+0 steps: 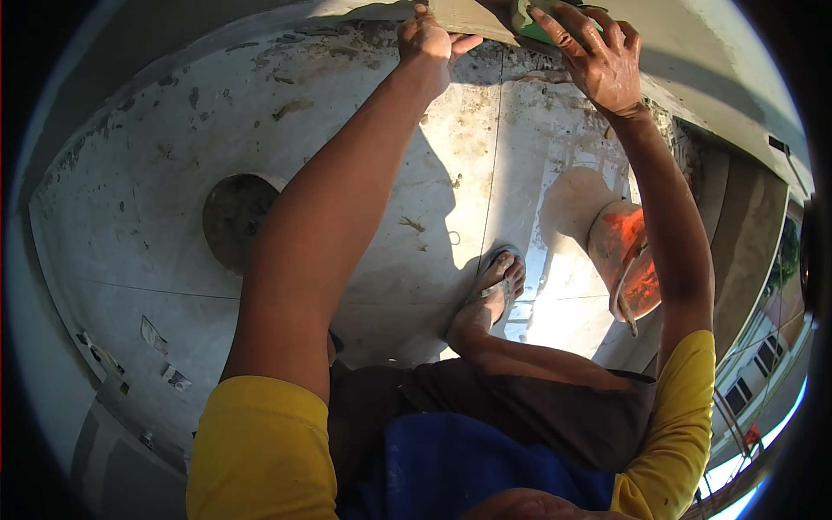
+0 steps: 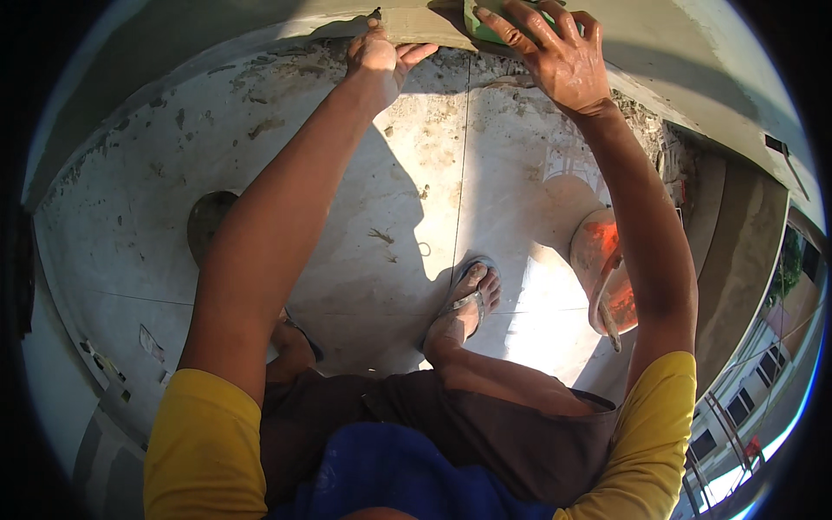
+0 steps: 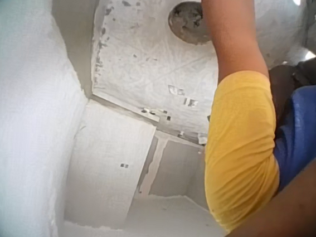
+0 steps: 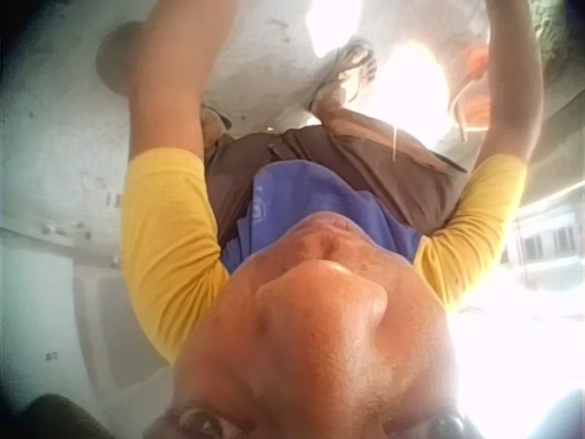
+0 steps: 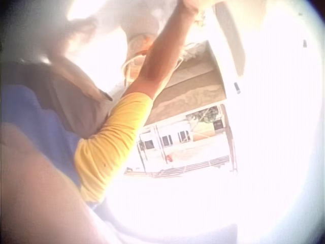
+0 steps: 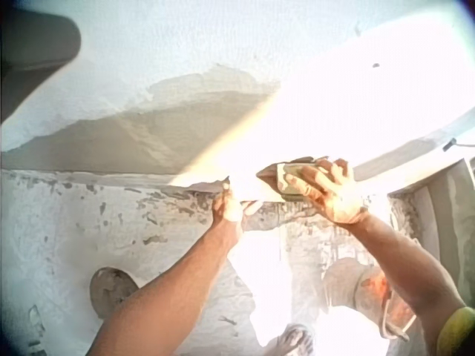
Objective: Using a plastering float and sponge to smooth and finish a plastered wall section near a balcony edge.
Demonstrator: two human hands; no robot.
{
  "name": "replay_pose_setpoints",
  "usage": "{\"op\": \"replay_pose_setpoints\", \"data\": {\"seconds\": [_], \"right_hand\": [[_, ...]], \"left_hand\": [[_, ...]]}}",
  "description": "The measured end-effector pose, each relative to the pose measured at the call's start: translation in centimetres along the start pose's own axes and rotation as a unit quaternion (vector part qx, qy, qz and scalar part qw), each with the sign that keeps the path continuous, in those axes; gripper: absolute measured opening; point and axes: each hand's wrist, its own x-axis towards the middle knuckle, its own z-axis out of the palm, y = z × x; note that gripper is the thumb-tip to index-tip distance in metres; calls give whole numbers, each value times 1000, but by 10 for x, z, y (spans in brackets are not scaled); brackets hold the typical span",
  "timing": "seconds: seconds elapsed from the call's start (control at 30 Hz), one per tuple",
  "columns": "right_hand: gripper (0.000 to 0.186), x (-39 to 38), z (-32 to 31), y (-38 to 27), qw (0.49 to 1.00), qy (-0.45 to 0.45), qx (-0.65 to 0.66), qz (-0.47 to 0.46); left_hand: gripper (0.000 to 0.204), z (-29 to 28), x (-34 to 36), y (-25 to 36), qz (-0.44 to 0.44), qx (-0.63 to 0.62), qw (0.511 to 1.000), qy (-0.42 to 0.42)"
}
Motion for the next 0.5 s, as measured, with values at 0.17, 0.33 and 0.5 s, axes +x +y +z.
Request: {"op": "replay_pose_setpoints", "data": {"seconds": [0.17,0.33,0.5], "right_hand": [[62,-15,-13,-7,997,29,57,33],[51,65,-18,-43,995,26,83,-43],[71,20,-4,-21,1000,-11,6,18]], "left_hand": [[37,7,-3,-3,-5,-12,997,71],[41,-8,-10,6,-64,-119,990,-50],[37,2,1,1,-11,-17,999,47]]}}
